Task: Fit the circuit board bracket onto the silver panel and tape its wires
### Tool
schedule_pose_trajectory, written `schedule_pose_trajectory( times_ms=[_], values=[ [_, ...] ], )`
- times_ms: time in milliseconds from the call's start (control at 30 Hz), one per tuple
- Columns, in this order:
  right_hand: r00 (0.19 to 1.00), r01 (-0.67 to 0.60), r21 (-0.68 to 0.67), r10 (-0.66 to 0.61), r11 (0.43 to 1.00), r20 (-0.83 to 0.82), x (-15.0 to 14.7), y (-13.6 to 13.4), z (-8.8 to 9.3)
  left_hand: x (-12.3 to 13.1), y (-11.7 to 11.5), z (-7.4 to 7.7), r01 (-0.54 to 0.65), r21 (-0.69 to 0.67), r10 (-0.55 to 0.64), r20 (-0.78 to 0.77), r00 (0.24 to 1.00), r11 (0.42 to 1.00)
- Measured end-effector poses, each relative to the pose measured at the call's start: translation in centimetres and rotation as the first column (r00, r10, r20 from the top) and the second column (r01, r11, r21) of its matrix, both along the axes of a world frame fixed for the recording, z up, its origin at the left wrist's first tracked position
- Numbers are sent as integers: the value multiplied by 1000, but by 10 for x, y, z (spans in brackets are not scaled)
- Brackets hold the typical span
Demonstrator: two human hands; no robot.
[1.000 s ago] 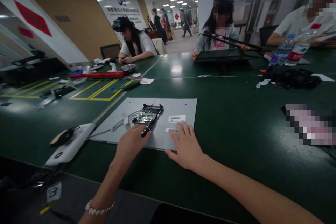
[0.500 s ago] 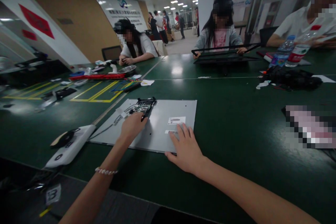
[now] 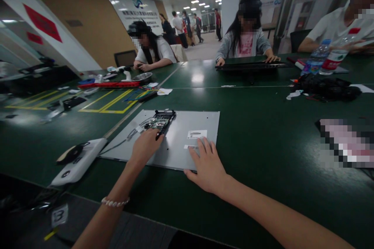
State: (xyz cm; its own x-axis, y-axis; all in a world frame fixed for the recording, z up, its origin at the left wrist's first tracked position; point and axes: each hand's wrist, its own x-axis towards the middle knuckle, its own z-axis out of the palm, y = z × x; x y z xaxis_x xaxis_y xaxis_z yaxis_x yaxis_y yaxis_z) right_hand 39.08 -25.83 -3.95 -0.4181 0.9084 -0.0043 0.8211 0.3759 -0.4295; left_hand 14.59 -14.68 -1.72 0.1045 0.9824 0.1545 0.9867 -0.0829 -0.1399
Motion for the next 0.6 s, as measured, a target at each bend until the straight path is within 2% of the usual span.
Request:
schedule_pose_trajectory(
  times_ms=[100, 200, 300, 400, 500, 600],
  values=[
    [1000, 6, 11, -6, 1000, 1, 0, -1, 0, -4, -3, 4, 1, 6, -2, 17, 1000, 1000],
    [1000, 10, 21, -10, 1000, 3, 0, -1, 0, -16, 3, 10, -43, 69, 42, 4, 999, 997],
    [1000, 0, 4, 0, 1000, -3, 1, -1, 0, -36, 15, 13, -102, 125, 113, -79, 990, 987],
    [1000, -5, -23, 5, 1000, -1, 1, -1, 0, -57, 29, 12, -158, 68, 166, -140, 976, 985],
    [1000, -2, -30, 2, 1000, 7, 1, -1, -1, -74, 42, 14, -187, 17, 188, -130, 974, 982],
    [1000, -3, -30, 3, 1000, 9, 1, -1, -2, -79, 56, 25, -193, 91, 200, -74, 977, 977]
  ],
)
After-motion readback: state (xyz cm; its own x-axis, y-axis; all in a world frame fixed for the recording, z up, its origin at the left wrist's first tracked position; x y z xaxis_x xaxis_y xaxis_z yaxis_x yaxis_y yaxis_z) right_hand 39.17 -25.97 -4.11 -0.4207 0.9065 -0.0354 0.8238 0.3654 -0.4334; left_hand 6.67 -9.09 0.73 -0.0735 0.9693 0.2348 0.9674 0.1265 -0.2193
